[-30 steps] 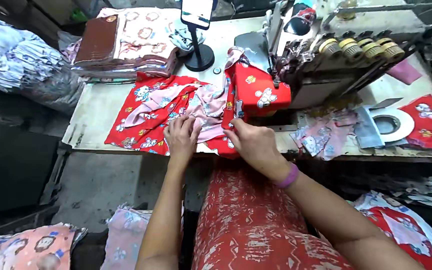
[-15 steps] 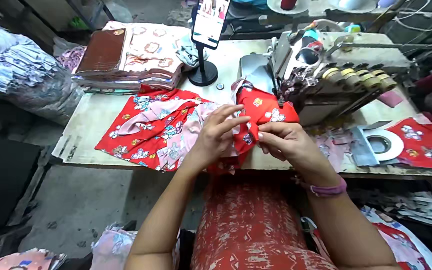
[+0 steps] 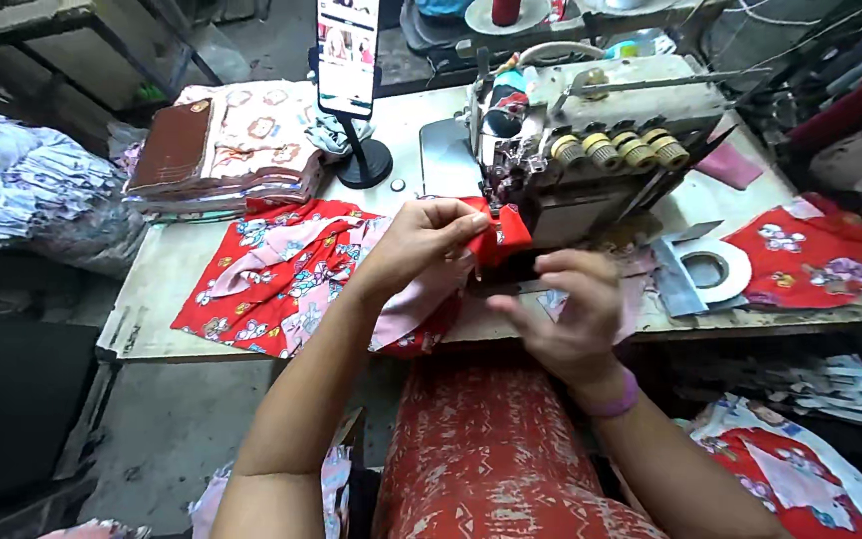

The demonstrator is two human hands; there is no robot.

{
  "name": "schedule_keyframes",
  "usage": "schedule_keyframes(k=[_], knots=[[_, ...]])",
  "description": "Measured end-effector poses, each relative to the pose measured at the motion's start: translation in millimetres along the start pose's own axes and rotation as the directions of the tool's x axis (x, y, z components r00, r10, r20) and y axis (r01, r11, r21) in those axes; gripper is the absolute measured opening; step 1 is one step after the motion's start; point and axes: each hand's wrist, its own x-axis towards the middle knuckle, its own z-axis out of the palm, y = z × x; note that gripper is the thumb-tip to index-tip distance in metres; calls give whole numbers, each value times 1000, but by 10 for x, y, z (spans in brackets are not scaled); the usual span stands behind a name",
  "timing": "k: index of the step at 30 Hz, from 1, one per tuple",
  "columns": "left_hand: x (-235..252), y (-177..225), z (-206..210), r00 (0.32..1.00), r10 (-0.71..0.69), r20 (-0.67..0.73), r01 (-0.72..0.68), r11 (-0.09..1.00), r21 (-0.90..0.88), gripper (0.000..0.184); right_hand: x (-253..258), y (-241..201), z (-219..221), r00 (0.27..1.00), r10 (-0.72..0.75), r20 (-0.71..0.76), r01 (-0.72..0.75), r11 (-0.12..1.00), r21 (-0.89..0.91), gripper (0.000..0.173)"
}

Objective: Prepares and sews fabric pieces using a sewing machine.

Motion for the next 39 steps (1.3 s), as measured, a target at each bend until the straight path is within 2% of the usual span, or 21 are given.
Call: schedule_keyframes(k=[2, 4, 6, 8, 10, 11, 13, 14, 16, 18, 20, 21, 22, 24, 27, 29, 31, 33, 36, 37, 39], knots=[[6, -13, 20, 998, -58, -8, 57, 997, -58, 19, -55, 5, 187, 996, -81, 20, 82, 995, -61, 32], [-10, -29, 39, 995, -99, -14, 97, 990, -105, 22, -39, 65, 314, 998, -51, 33, 52, 998, -33, 21], [-51, -22, 6, 991, -127, -38, 120, 981, -149, 23, 37, 65, 308, 996, 68, 62, -75, 991, 111, 12], [-98, 13, -82, 990, -120, -70, 111, 987, -117, 21, 157, 20, 180, 964, 208, 164, -249, 923, 293, 10], [-157, 55, -174, 996, -81, -32, 82, 995, 51, 20, 299, -2, 12, 903, 305, 304, -408, 829, 382, 9], [-182, 78, -210, 997, -70, 41, 62, 984, 169, 23, 367, -4, -67, 865, 344, 365, -477, 788, 390, 9], [-219, 110, -214, 977, -97, 189, 15, 919, 393, 32, 471, -27, -179, 779, 445, 442, -609, 706, 361, 10], [-242, 121, -178, 972, -114, 207, 4, 883, 469, 35, 497, -36, -200, 737, 487, 469, -661, 664, 349, 9], [-259, 120, -114, 972, -97, 215, -18, 878, 479, 39, 509, -36, -198, 677, 520, 520, -725, 591, 353, 10], [-249, 69, -2, 985, -38, 168, -20, 944, 331, 32, 498, -38, -181, 646, 538, 541, -756, 549, 357, 10], [-232, -2, 147, 998, 4, 70, -14, 989, 149, 13, 474, -49, -197, 622, 552, 555, -779, 507, 369, 8], [-234, -27, 200, 1000, 18, 24, -21, 993, 112, 8, 454, -54, -223, 605, 559, 566, -792, 492, 361, 8], [-250, -36, 231, 999, 39, -12, -38, 991, 126, 6, 411, -52, -248, 586, 574, 572, -806, 486, 338, 16], [-300, -47, 275, 987, 145, -72, -116, 943, 313, 7, 283, -21, -293, 537, 605, 588, -838, 466, 286, 23], [-261, -73, 357, 914, 393, -103, -228, 707, 669, 13, 234, -6, -353, 512, 642, 571, -855, 446, 265, 20], [-90, -113, 388, 845, 527, -93, -257, 551, 794, 14, 304, 45, -336, 519, 676, 523, -852, 463, 245, 24], [120, -267, 374, 806, 587, -80, -260, 472, 842, 15, 355, 180, -227, 515, 726, 456, -853, 485, 193, 29], [188, -509, 351, 827, 556, -84, -245, 490, 837, 16, 274, 301, -119, 497, 766, 407, -861, 494, 121, 36], [52, -632, 324, 852, 496, -169, -190, 592, 784, 13, 63, 322, -94, 462, 763, 452, -884, 435, 170, 44], [-27, -619, 337, 862, 473, -186, -170, 613, 772, 12, -5, 294, -115, 468, 754, 462, -882, 434, 185, 46], [-98, -573, 370, 863, 463, -200, -150, 614, 775, 11, -21, 259, -160, 519, 717, 466, -848, 499, 177, 52]])
